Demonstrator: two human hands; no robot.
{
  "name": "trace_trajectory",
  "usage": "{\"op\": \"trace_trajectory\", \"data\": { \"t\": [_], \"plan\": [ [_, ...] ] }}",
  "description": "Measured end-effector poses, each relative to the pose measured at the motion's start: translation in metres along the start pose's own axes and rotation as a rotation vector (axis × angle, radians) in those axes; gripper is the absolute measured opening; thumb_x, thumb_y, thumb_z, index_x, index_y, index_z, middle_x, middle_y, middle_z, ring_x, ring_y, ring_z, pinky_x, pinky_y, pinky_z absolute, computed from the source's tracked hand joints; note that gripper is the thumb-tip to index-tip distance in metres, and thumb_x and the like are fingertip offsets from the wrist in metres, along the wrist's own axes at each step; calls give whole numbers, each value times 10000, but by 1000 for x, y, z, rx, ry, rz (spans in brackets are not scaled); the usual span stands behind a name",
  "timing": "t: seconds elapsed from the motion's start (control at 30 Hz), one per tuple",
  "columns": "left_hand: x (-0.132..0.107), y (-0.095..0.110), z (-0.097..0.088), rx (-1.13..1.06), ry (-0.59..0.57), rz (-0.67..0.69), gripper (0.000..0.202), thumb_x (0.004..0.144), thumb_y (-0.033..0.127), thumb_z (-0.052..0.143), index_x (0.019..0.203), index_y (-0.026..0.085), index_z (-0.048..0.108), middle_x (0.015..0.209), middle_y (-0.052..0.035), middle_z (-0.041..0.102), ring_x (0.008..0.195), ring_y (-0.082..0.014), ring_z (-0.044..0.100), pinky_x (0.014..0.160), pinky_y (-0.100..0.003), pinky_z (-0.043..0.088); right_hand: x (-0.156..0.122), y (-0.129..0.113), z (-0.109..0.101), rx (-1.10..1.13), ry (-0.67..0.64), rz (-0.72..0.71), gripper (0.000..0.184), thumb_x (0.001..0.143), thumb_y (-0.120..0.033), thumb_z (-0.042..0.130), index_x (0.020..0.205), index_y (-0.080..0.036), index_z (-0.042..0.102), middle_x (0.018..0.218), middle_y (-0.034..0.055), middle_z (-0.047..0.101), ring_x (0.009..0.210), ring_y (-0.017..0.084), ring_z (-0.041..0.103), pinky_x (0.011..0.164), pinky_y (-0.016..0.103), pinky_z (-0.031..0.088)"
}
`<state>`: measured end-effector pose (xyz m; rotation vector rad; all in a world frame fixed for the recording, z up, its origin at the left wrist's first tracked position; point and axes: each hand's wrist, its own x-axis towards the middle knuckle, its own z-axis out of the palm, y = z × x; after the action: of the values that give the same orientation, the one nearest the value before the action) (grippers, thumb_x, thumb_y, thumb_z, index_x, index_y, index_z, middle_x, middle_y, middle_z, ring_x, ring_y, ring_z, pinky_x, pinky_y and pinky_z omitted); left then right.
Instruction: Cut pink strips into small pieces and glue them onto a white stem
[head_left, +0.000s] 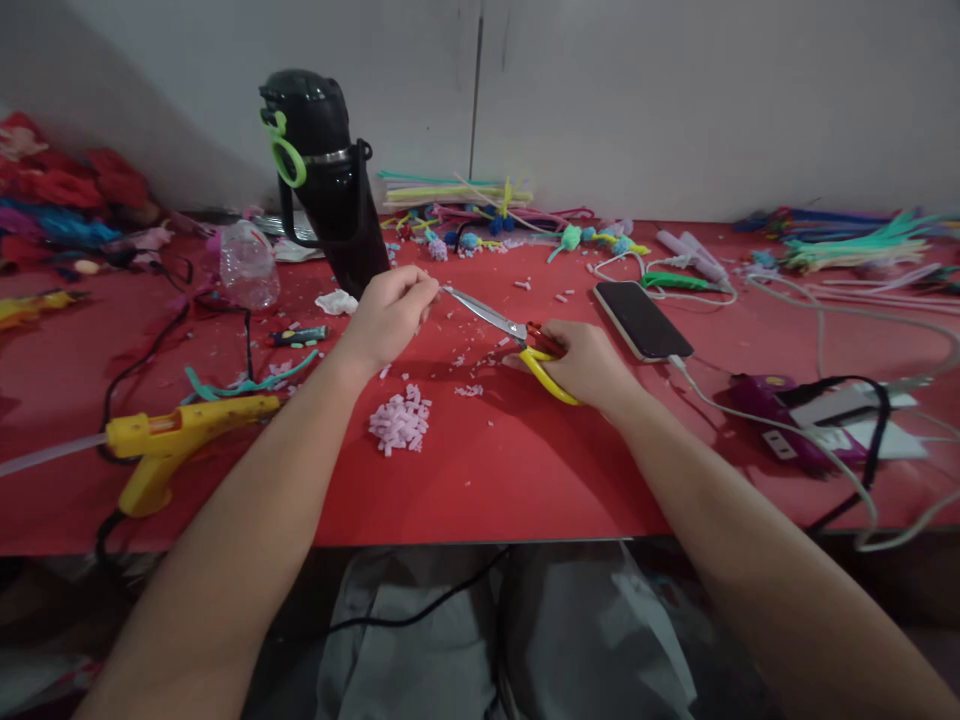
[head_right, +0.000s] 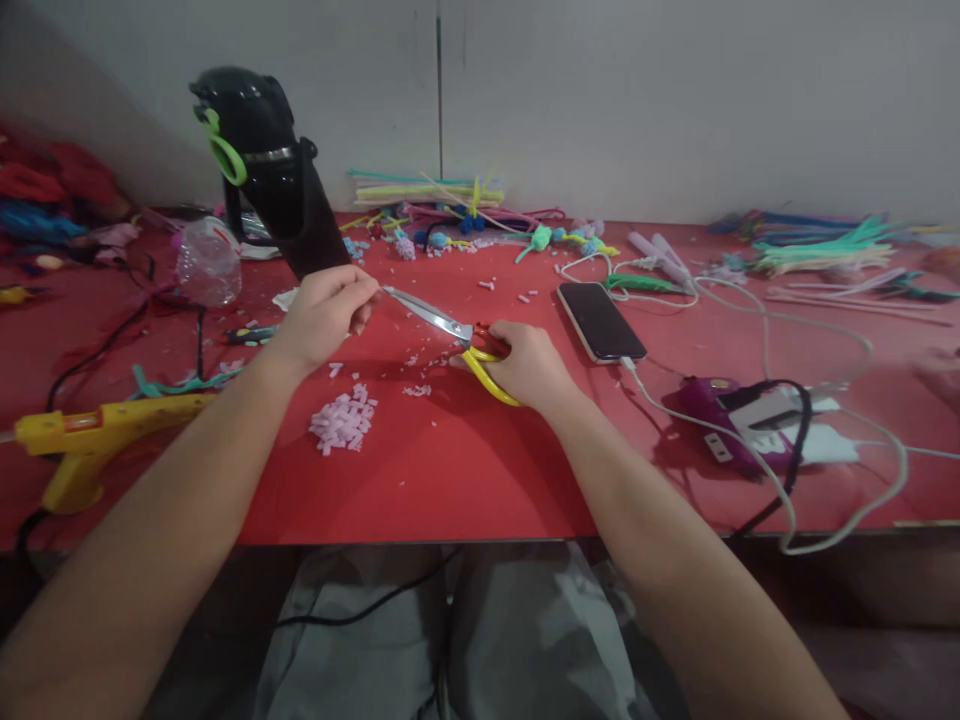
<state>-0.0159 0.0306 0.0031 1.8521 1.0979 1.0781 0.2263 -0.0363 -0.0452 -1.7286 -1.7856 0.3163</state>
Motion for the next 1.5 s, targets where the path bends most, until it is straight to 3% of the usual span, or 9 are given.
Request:
{"op": "trace_trajectory", "data": {
  "t": [0.53, 1.5],
  "plan": [
    [1, -4, 1, 25, 9, 17, 258, 882, 263, 507, 634, 197, 481, 567, 9, 470, 526, -112, 429, 504, -264, 350, -1, -2, -1, 24, 13, -12, 551, 679, -634, 727, 634, -219, 367, 598, -52, 314, 590, 102, 253, 538, 287, 196],
    [0, -4, 1, 44, -4, 35, 279, 889, 267, 495, 622, 199, 453, 577, 6, 460, 530, -113, 426, 507, -273, 347, -1, -3, -2, 15, 13, 8, 564, 675, -639, 730, 624, -218, 358, 593, -55, 291, 586, 100, 243, 538, 289, 184]
  ]
}}
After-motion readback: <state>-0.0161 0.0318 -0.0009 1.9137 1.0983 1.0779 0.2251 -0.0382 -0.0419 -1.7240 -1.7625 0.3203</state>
